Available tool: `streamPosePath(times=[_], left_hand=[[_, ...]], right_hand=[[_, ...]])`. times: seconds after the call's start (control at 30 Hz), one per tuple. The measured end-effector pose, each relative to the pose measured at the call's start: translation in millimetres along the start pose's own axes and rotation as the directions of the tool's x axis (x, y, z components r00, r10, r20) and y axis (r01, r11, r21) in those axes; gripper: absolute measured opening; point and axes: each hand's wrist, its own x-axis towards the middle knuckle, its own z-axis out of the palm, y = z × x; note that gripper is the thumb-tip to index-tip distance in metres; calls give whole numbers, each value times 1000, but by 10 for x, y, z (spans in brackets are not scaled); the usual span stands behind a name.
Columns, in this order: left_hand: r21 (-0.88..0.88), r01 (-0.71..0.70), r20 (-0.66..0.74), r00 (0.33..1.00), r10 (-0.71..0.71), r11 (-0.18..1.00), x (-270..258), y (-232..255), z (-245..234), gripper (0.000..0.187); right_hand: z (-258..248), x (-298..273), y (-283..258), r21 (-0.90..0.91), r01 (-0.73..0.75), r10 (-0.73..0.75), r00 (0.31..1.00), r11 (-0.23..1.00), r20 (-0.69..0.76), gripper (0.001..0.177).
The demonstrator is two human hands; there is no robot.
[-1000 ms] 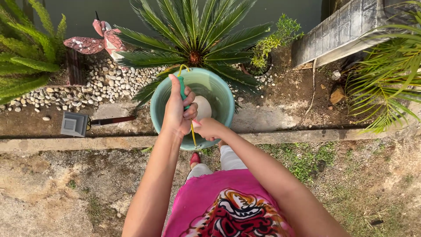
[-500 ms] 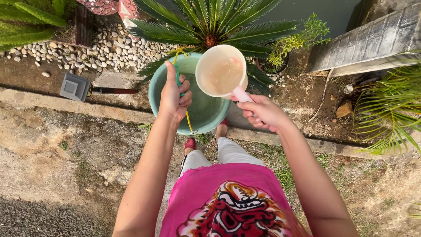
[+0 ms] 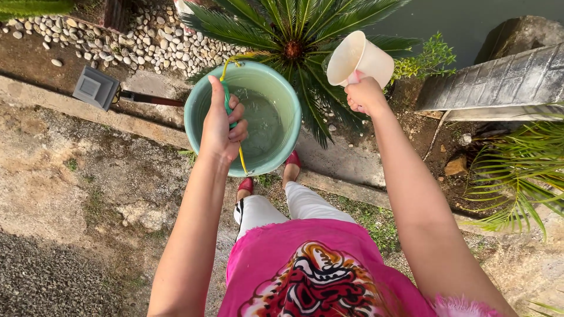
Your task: Scoop water from a backyard pond into a bucket and use a small bailer to water plants and small palm trees around the garden.
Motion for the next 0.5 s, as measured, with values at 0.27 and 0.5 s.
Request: streamPosePath(times=[0.27,0.5], left_hand=[[-73,-10,-39,999,7,997,-145,-89,23,60],[-99,11,-21,1000,-13,995,-221,-178,123,59]], right_hand=[[-224,1111,-284,-195,83,-127,966,977,-225,2],[-118,1249,-787,-456,219,-361,898,863,-252,6]])
